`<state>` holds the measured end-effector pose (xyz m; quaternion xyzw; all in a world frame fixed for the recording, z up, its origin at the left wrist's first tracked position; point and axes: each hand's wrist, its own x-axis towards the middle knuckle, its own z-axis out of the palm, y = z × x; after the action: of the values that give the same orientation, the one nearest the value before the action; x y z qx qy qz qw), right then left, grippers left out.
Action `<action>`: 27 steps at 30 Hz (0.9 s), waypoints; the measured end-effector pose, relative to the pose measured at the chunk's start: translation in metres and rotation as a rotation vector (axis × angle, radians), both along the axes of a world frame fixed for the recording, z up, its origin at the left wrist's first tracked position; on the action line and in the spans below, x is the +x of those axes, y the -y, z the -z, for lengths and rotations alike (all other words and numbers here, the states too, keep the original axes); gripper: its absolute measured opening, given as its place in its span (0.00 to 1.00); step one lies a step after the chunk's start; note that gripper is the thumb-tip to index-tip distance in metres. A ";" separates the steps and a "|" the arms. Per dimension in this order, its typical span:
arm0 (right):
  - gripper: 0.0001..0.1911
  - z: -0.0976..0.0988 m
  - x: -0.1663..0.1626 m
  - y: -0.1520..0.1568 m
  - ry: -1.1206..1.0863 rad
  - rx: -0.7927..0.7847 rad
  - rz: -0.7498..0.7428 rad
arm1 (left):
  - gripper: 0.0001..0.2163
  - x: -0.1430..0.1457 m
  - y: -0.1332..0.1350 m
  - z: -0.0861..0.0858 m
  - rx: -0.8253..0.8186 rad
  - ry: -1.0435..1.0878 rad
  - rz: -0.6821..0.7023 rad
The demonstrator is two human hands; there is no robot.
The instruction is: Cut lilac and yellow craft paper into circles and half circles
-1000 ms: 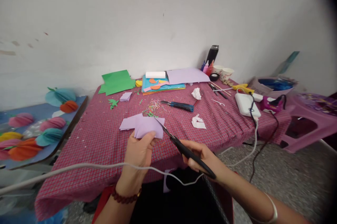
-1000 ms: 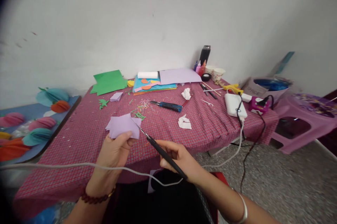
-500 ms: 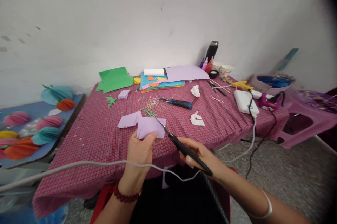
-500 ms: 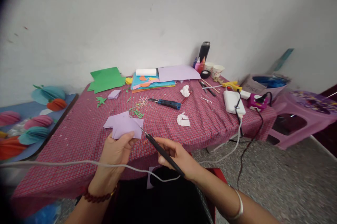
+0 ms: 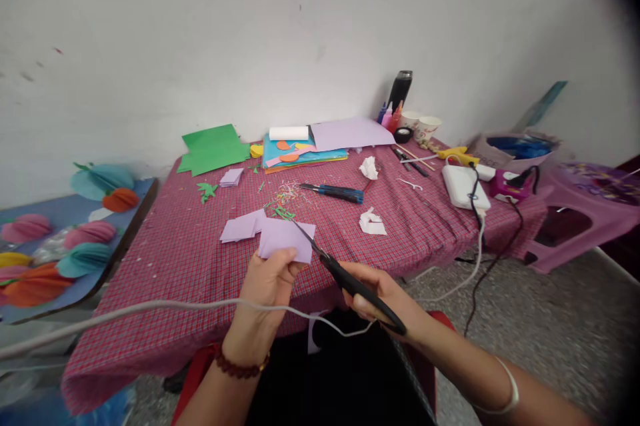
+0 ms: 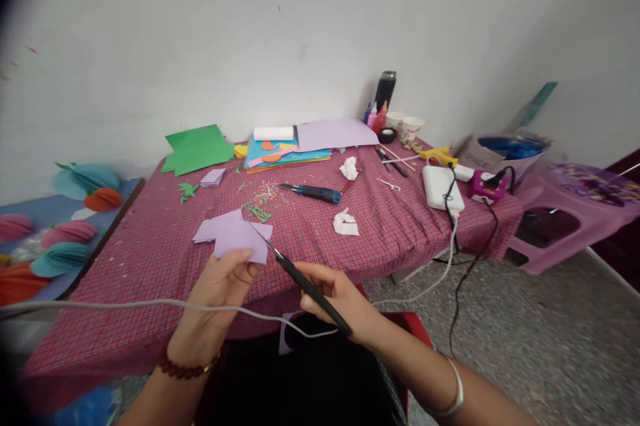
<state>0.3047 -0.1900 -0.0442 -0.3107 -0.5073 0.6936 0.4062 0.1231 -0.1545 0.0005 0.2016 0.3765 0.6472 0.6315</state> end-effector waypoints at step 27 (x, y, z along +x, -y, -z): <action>0.28 0.005 0.008 0.005 -0.034 -0.025 -0.040 | 0.11 -0.003 -0.003 -0.004 0.036 -0.092 0.045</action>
<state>0.3132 -0.1945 -0.0489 -0.2939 -0.4977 0.7131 0.3967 0.1202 -0.1517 0.0043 0.2508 0.3886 0.6296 0.6243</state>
